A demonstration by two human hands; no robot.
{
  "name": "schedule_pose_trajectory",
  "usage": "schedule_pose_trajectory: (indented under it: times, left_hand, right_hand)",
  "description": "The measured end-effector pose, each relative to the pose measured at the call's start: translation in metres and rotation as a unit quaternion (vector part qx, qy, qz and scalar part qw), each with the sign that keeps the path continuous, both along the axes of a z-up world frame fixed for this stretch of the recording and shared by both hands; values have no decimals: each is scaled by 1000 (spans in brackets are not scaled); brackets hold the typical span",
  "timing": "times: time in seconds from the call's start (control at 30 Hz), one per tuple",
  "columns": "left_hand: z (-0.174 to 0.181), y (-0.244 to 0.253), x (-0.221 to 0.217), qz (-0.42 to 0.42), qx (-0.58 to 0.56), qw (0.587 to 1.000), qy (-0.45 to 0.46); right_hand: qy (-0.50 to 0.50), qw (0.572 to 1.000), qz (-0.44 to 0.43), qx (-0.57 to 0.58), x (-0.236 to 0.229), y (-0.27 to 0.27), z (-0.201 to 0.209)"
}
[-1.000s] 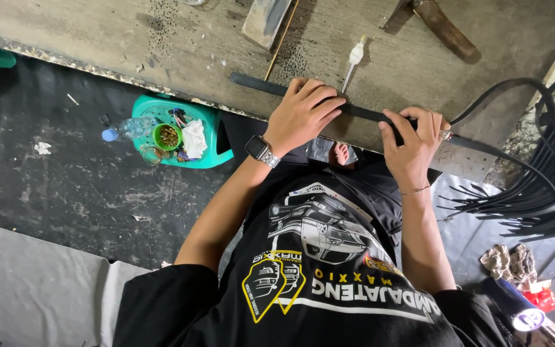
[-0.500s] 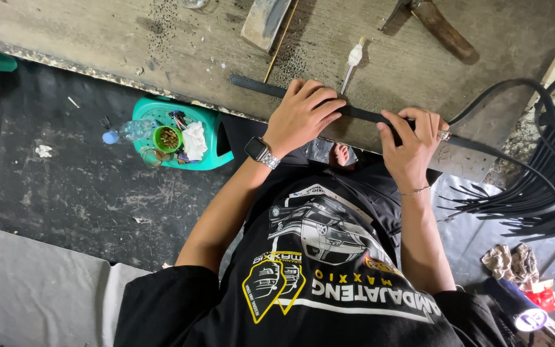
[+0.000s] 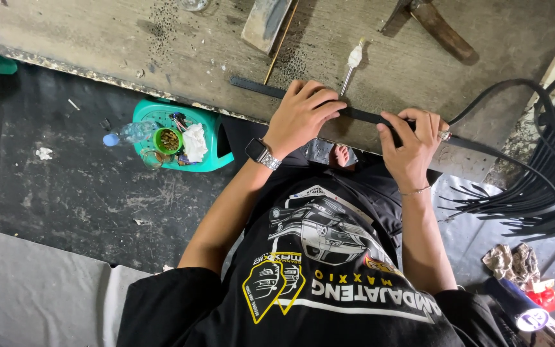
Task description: Processing long leather straps by aligning them on a workbench guide and using a hammer and punch tool to create holes or secure components.
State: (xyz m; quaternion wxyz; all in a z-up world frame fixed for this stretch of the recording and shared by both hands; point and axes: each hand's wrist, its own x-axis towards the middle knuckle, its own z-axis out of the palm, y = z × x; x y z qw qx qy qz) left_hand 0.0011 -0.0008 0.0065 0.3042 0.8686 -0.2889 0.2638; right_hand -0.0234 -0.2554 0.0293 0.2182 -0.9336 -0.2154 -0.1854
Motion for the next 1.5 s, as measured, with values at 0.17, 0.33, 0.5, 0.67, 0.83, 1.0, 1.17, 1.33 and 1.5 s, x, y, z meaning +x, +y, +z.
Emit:
schedule_pose_trajectory:
  times: [0.17, 0.33, 0.5, 0.67, 0.83, 1.0, 1.17, 1.33, 1.5]
  left_hand:
    - [-1, 1, -1, -2, 2, 1000, -1]
    - [-3, 1, -1, -8, -3, 1000, -1]
    - [-2, 0, -2, -6, -6, 1000, -5]
    - [-1, 0, -2, -6, -5, 1000, -5]
    - [0, 2, -2, -8, -3, 1000, -5]
    - [-1, 2, -2, -9, -2, 1000, -5]
    - [1, 2, -2, -7, -1, 1000, 1]
    - [-4, 3, -2, -9, -2, 1000, 8]
    - [-16, 4, -1, -15, -6, 1000, 21]
  right_hand:
    - [7, 1000, -3, 6, -1, 0, 1]
    - [6, 1000, -10, 4, -2, 2, 1]
    - [1, 1000, -18, -4, -3, 1, -2]
    - [-2, 1000, -13, 3, -3, 1, -1]
    - [-6, 1000, -11, 2, -2, 2, -1]
    - [-7, 1000, -12, -2, -2, 3, 1]
    - [1, 1000, -7, 10, -2, 5, 4]
    - [1, 1000, -5, 16, -1, 6, 4]
    - [-9, 1000, -3, 24, 1, 1, -2]
